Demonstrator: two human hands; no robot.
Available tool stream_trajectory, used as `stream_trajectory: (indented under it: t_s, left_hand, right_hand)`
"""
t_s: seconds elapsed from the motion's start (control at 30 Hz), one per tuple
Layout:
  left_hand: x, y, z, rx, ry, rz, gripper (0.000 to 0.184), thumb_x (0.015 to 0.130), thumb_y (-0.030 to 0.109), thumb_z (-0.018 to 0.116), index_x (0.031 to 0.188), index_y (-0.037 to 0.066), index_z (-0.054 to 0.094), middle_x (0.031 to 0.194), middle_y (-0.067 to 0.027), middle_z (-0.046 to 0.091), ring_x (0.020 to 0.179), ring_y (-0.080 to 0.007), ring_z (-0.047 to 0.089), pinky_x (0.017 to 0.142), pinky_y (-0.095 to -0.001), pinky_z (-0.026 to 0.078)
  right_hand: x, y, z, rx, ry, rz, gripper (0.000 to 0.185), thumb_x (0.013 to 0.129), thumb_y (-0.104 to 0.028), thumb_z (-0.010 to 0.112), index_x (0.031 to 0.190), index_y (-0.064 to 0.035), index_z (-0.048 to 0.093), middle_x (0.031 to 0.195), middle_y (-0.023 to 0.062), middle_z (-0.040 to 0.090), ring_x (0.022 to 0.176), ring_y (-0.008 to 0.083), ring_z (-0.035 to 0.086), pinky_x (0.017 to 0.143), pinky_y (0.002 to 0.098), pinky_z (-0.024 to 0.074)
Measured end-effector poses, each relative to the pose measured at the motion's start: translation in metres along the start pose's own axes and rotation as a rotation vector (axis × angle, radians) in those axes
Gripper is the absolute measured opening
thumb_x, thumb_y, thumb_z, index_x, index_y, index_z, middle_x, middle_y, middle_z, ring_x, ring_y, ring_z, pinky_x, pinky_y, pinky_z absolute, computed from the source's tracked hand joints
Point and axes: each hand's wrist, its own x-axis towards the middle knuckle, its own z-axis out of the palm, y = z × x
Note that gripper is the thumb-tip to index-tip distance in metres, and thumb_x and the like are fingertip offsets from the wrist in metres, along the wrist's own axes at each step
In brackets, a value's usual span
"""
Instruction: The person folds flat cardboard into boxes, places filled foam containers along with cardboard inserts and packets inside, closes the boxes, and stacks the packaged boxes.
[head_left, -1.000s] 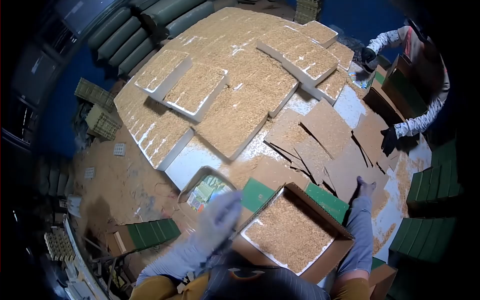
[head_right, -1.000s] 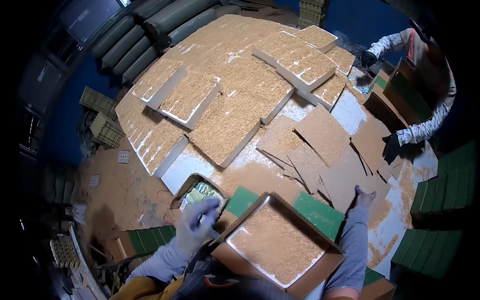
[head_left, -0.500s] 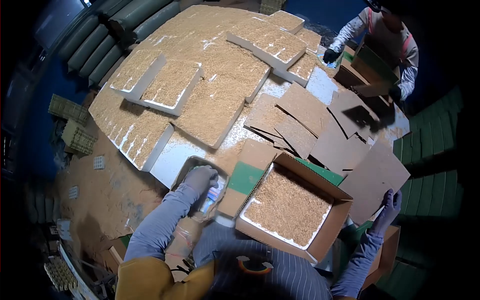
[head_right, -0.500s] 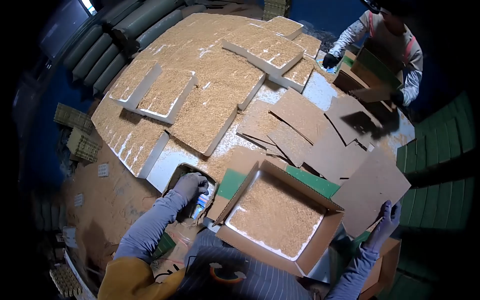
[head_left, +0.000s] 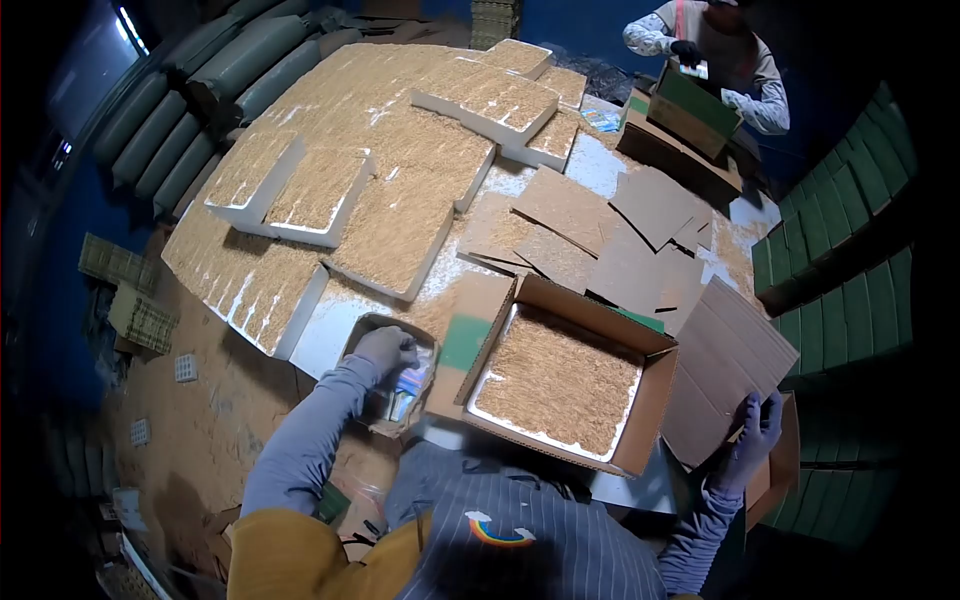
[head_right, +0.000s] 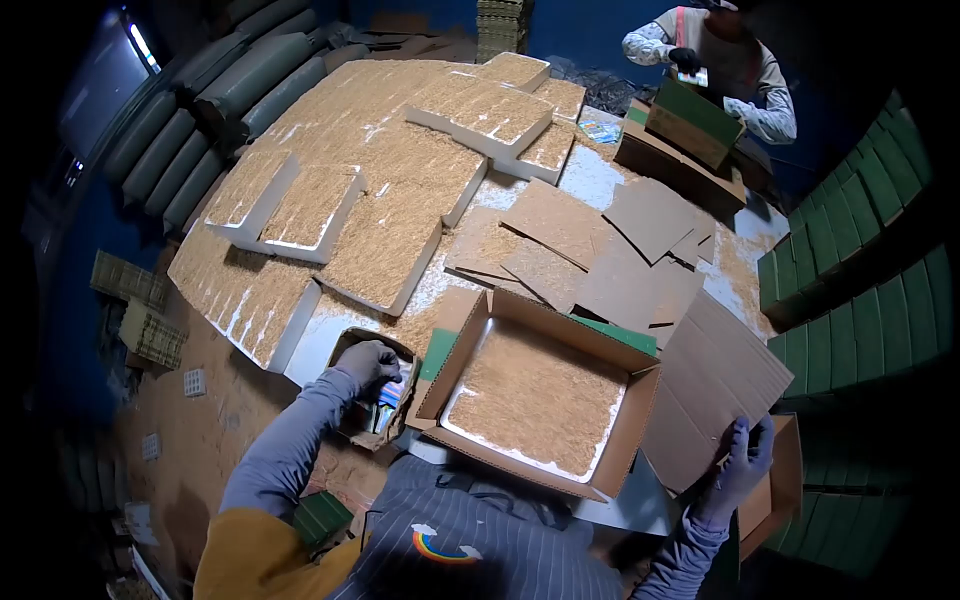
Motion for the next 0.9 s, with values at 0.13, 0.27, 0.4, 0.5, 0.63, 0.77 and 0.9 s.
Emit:
stream_trajectory:
  t_s: [0.13, 0.27, 0.4, 0.5, 0.63, 0.77, 0.9]
  left_hand:
    - [-0.047, 0.069, -0.067, -0.313, 0.604, 0.076, 0.011, 0.073, 0.018, 0.075, 0.078, 0.008, 0.073, 0.086, -0.0086, 0.061, 0.080, -0.0261, 0.060, 0.074, -0.0369, 0.049]
    - [-0.074, 0.171, -0.065, -0.173, 0.512, 0.553, 0.020, 0.079, 0.023, 0.073, 0.092, 0.007, 0.070, 0.082, -0.0088, 0.060, 0.081, -0.0231, 0.061, 0.072, -0.0334, 0.050]
    - [-0.083, 0.191, -0.075, -0.165, 0.582, 0.563, 0.019, 0.087, 0.018, 0.066, 0.102, 0.007, 0.066, 0.089, -0.0096, 0.061, 0.079, -0.0231, 0.063, 0.070, -0.0331, 0.051]
    - [-0.078, 0.181, -0.090, -0.453, 0.705, 0.413, 0.021, 0.088, 0.015, 0.064, 0.105, 0.005, 0.067, 0.097, -0.0122, 0.063, 0.082, -0.0253, 0.064, 0.073, -0.0330, 0.051]
    - [-0.051, 0.170, -0.070, -0.442, 0.568, 0.459, 0.025, 0.090, 0.015, 0.062, 0.112, 0.002, 0.063, 0.105, -0.0111, 0.063, 0.091, -0.0207, 0.062, 0.080, -0.0309, 0.049]
    - [-0.022, 0.104, -0.042, -1.237, 0.144, 0.126, 0.039, 0.099, 0.020, 0.050, 0.133, 0.001, 0.048, 0.119, -0.0098, 0.058, 0.111, -0.0160, 0.055, 0.096, -0.0279, 0.044]
    - [-0.021, 0.093, -0.026, -0.660, -0.306, 0.221, 0.072, 0.097, 0.060, 0.031, 0.145, 0.006, 0.032, 0.134, -0.0196, 0.050, 0.123, -0.0259, 0.050, 0.105, -0.0326, 0.039]
  right_hand:
    - [-0.016, -0.009, -0.007, -0.033, 0.146, -0.184, 0.020, 0.089, -0.007, 0.058, 0.106, 0.0032, 0.058, 0.086, 0.0051, 0.057, 0.077, 0.0131, 0.050, 0.071, 0.0260, 0.0412]
    - [-0.032, -0.047, 0.029, -0.308, -0.187, -0.777, 0.043, 0.065, 0.001, 0.065, 0.108, -0.0066, 0.061, 0.091, 0.0064, 0.060, 0.070, 0.0227, 0.054, 0.063, 0.0331, 0.0431]
    - [-0.054, -0.084, 0.093, -0.529, -0.850, -1.100, 0.025, 0.082, -0.012, 0.055, 0.106, -0.0118, 0.057, 0.072, 0.0023, 0.053, 0.064, 0.0192, 0.057, 0.054, 0.0335, 0.0459]
    - [-0.076, -0.066, 0.133, -0.589, -1.157, -0.989, 0.018, 0.088, -0.014, 0.050, 0.105, -0.0091, 0.055, 0.078, 0.0050, 0.059, 0.070, 0.0236, 0.065, 0.059, 0.0366, 0.0506]
    - [-0.079, -0.044, 0.154, -0.321, -1.426, -0.837, 0.022, 0.091, -0.017, 0.049, 0.112, -0.0087, 0.053, 0.088, 0.0123, 0.061, 0.087, 0.0279, 0.064, 0.075, 0.0414, 0.0508]
    - [-0.047, -0.060, 0.086, -0.044, -0.833, -0.614, 0.034, 0.089, -0.016, 0.059, 0.123, -0.0117, 0.056, 0.082, 0.0074, 0.060, 0.078, 0.0185, 0.063, 0.072, 0.0288, 0.0493]
    - [-0.022, 0.042, 0.053, 0.502, -0.484, 0.585, 0.033, 0.089, -0.022, 0.059, 0.119, -0.0090, 0.059, 0.090, -0.0012, 0.058, 0.086, 0.0089, 0.055, 0.078, 0.0320, 0.0485]
